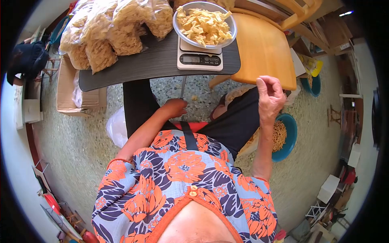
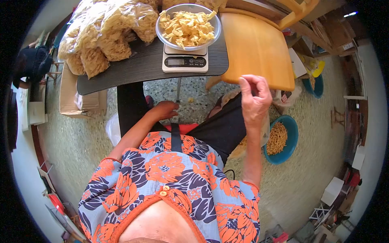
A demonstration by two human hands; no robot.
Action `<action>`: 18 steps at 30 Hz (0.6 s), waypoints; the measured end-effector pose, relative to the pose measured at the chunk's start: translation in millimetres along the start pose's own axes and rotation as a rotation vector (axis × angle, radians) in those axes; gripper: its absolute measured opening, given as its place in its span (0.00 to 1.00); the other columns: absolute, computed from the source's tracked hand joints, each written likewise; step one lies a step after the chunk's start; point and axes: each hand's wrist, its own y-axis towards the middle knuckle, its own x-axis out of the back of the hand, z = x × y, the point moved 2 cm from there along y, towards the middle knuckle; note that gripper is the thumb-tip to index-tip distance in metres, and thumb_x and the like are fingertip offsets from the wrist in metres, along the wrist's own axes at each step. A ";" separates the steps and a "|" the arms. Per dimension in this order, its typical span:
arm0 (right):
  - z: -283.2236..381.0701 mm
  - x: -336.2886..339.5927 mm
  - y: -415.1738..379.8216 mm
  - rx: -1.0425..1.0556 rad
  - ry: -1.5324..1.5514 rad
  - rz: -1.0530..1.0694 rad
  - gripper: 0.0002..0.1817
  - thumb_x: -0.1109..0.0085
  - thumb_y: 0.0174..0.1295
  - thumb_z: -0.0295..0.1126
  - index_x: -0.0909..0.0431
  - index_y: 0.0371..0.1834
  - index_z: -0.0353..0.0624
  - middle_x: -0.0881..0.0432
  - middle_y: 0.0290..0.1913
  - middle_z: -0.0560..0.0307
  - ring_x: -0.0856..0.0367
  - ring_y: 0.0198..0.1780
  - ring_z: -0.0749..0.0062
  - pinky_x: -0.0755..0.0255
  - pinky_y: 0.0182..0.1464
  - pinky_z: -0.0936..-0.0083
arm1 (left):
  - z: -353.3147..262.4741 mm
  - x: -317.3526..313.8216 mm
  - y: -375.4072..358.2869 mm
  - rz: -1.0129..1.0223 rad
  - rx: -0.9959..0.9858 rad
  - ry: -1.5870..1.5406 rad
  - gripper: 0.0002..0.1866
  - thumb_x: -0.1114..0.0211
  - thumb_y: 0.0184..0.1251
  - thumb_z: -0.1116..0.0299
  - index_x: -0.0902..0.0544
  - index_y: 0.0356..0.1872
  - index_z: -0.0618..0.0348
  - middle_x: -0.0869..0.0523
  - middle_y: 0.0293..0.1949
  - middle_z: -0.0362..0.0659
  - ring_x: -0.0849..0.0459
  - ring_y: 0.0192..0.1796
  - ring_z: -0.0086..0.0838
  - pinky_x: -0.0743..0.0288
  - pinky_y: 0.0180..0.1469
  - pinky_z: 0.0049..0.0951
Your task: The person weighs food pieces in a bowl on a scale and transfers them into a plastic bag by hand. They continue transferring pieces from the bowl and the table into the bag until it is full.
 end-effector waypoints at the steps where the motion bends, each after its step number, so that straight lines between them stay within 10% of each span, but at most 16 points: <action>1: 12.2 -11.7 3.0 0.014 0.049 0.024 0.07 0.25 0.66 0.25 0.14 0.42 0.37 0.16 0.39 0.63 0.19 0.39 0.79 0.23 0.45 0.80 | -1.2 1.8 -0.8 0.001 -0.002 0.007 0.16 0.27 0.64 0.57 0.13 0.43 0.60 0.10 0.44 0.56 0.11 0.51 0.55 0.18 0.52 0.53; 18: 73.8 -86.6 32.6 0.241 -0.078 0.167 0.08 0.23 0.60 0.21 0.11 0.40 0.40 0.17 0.37 0.58 0.20 0.34 0.75 0.24 0.35 0.78 | -33.9 17.2 1.4 0.086 0.051 -0.059 0.18 0.29 0.67 0.57 0.15 0.49 0.59 0.11 0.45 0.58 0.11 0.50 0.57 0.19 0.52 0.54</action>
